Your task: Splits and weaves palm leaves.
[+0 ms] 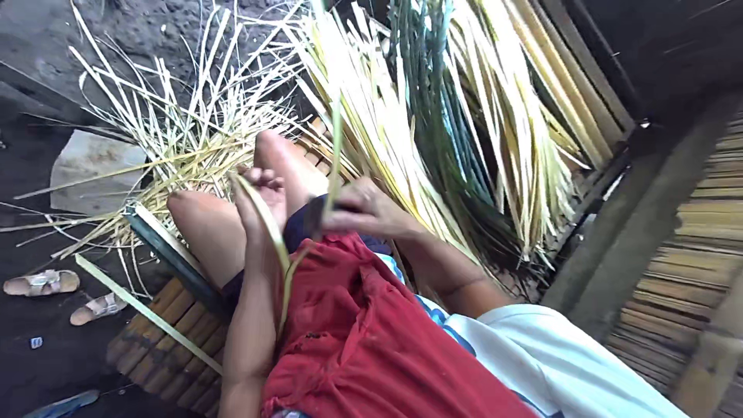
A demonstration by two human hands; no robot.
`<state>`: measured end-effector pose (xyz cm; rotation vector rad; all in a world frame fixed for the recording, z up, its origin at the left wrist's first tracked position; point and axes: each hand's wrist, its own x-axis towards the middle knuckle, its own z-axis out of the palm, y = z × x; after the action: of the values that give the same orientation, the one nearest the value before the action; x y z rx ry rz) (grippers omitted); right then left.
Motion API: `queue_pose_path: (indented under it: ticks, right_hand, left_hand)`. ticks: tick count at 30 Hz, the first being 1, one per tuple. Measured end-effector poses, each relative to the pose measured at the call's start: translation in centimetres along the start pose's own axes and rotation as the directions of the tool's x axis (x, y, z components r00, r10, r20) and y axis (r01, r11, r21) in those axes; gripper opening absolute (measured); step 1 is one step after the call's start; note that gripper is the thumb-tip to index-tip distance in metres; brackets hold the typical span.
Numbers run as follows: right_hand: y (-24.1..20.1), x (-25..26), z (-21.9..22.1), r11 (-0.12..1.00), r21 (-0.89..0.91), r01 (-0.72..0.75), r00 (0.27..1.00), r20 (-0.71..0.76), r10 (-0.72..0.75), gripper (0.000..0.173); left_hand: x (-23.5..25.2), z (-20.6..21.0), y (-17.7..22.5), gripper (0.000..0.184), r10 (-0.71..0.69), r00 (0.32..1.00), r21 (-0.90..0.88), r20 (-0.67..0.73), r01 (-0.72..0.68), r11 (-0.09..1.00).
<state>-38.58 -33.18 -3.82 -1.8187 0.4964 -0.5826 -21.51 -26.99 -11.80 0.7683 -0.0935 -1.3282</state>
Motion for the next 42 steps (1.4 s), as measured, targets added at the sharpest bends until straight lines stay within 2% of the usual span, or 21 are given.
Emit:
queue_pose_path:
  ticks: [1, 3, 5, 8, 10, 12, 13, 15, 17, 20, 23, 25, 27, 29, 30, 32, 34, 35, 37, 39, 42]
  right_hand:
    - [1.3, 1.0, -0.1, 0.995, -0.075, -0.060, 0.994, -0.099, 0.052, 0.035]
    - [3.4, 2.7, -0.6, 0.983, -0.026, -0.184, 0.938, -0.305, 0.168, 0.028]
    - [3.9, 2.9, -0.3, 0.974, 0.047, -0.222, 0.902, -0.369, 0.224, 0.025]
    - [4.3, -1.4, 3.4, 0.989, -0.081, -0.121, 0.968, -0.231, 0.099, 0.026]
    - [2.6, -2.8, 3.5, 0.994, -0.107, -0.004, 0.998, -0.055, -0.002, 0.027]
    - [0.2, -3.5, 1.6, 0.993, 0.018, 0.118, 0.985, 0.127, -0.120, 0.032]
    - [-0.5, -3.7, 0.9, 0.985, 0.077, 0.157, 0.968, 0.185, -0.169, 0.035]
    - [-0.2, -3.3, 0.1, 0.992, 0.007, 0.124, 0.978, 0.167, -0.123, 0.040]
    - [1.6, -1.3, -0.2, 0.981, -0.189, -0.041, 0.999, -0.033, 0.035, 0.036]
    - [3.9, 1.3, -0.3, 0.969, -0.097, -0.229, 0.929, -0.320, 0.188, 0.024]
    - [4.4, -2.1, 3.3, 0.969, -0.084, -0.233, 0.966, -0.132, 0.221, 0.024]
    - [3.2, -3.8, 5.2, 0.982, -0.146, -0.120, 0.990, 0.059, 0.130, 0.029]
    - [0.9, -4.0, 4.1, 0.998, 0.030, -0.056, 0.977, 0.206, 0.049, 0.032]
    - [-0.1, -4.0, 2.8, 0.985, 0.174, -0.017, 0.967, 0.252, -0.028, 0.037]
    - [-0.1, -3.7, 2.4, 0.994, 0.108, -0.010, 0.977, 0.212, -0.013, 0.039]
    - [1.0, -2.5, 2.3, 0.981, -0.167, -0.099, 0.994, 0.032, 0.106, 0.040]
    - [2.6, -0.4, 2.5, 0.960, -0.142, -0.241, 0.964, -0.153, 0.219, 0.031]
    - [2.8, 0.1, 2.8, 0.961, -0.062, -0.270, 0.948, -0.189, 0.254, 0.025]
    - [2.5, -1.1, 4.6, 0.965, -0.011, -0.262, 0.960, -0.106, 0.260, 0.026]
    - [1.9, -3.1, 6.7, 0.982, -0.108, -0.156, 0.986, 0.038, 0.161, 0.026]
    - [-0.2, -3.7, 5.8, 0.998, -0.048, -0.032, 0.977, 0.209, 0.041, 0.029]
  left_hand:
    - [-1.2, 0.7, -0.3, 0.044, -0.033, 0.995, 0.073, 0.091, 0.026, 0.997]
    - [-2.9, 0.3, -2.0, 0.041, -0.093, 0.960, -0.020, 0.265, 0.101, 0.995]
    - [-3.9, 0.5, -2.7, 0.042, -0.108, 0.962, -0.110, 0.251, 0.139, 0.984]
    - [-3.2, 1.0, -1.6, 0.047, -0.110, 0.992, -0.115, 0.057, 0.116, 0.987]
    - [-1.0, -0.2, -1.0, 0.049, -0.051, 0.999, -0.211, -0.005, 0.049, 0.976]
    - [1.6, -0.4, -0.4, 0.053, -0.094, 0.930, -0.348, -0.355, -0.038, 0.937]
    - [1.9, -0.8, -0.2, 0.051, -0.094, 0.906, -0.340, -0.412, -0.057, 0.939]
    - [1.0, -0.6, -0.7, 0.050, -0.057, 0.955, -0.225, -0.292, -0.011, 0.974]
    - [-1.1, 0.3, -1.4, 0.049, -0.099, 0.995, -0.104, 0.005, 0.099, 0.990]
    - [-4.7, 1.0, -1.7, 0.048, -0.231, 0.960, -0.052, 0.156, 0.242, 0.969]
    - [-3.8, 1.3, -1.5, 0.050, -0.216, 0.961, -0.273, -0.174, 0.163, 0.948]
    - [-2.4, 0.1, -1.2, 0.055, -0.164, 0.956, -0.403, -0.244, 0.054, 0.914]
    - [-1.6, -1.4, -0.3, 0.051, -0.143, 0.911, -0.427, -0.386, -0.039, 0.904]
    - [-1.7, -2.4, 0.3, 0.051, -0.100, 0.873, -0.382, -0.477, -0.104, 0.918]
    - [-2.0, -2.3, 0.3, 0.051, -0.068, 0.899, -0.324, -0.433, -0.086, 0.942]
    - [-3.7, -1.5, 0.1, 0.046, -0.042, 0.988, -0.095, -0.151, 0.028, 0.995]
    - [-5.4, -0.3, 0.0, 0.047, -0.172, 0.985, -0.006, 0.005, 0.172, 0.985]
    - [-5.9, 0.0, 0.0, 0.048, -0.208, 0.978, -0.036, -0.001, 0.208, 0.978]
    - [-6.0, 0.3, 0.1, 0.048, -0.210, 0.965, -0.219, -0.158, 0.173, 0.960]
    - [-5.0, -0.5, 0.2, 0.046, -0.197, 0.927, -0.372, -0.320, 0.068, 0.926]
    - [-3.9, -2.3, 0.9, 0.051, -0.196, 0.850, -0.441, -0.488, -0.046, 0.896]
